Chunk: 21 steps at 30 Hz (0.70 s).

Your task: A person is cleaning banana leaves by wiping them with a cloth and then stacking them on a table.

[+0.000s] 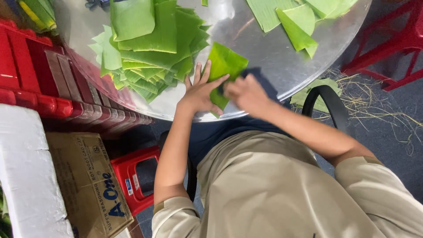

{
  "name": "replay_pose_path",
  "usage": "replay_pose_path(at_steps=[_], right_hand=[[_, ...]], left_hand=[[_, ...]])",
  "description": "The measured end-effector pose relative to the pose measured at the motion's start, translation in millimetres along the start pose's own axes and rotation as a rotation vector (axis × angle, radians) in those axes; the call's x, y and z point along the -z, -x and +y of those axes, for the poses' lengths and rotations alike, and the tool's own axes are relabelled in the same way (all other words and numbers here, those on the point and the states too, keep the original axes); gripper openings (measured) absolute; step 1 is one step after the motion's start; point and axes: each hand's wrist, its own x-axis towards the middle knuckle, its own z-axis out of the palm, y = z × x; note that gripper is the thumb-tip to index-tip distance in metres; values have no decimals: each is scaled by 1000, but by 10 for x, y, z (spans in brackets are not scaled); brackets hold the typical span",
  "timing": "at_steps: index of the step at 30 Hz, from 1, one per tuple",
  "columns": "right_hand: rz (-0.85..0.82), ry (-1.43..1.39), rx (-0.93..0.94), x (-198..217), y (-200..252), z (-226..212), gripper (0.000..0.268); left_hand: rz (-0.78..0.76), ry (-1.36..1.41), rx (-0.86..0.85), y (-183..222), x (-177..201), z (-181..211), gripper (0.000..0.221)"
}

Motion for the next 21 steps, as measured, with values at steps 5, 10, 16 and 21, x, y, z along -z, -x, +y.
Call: replay_pose_path(at_steps=[5,10,16,21], right_hand=[[-22,-84,-56,194,3,145,12],[-92,-51,-54,318,31,-61,13],[-74,-23,-137,54,147,29,10],[-67,-128,-106,306,106,-14,8]], left_hand=[[-16,5,17,51,53,74,123],[-17,-18,25,27,74,71,123],[-8,-40,42,34,36,78,123],[-35,-49,42,34,75,89,121]])
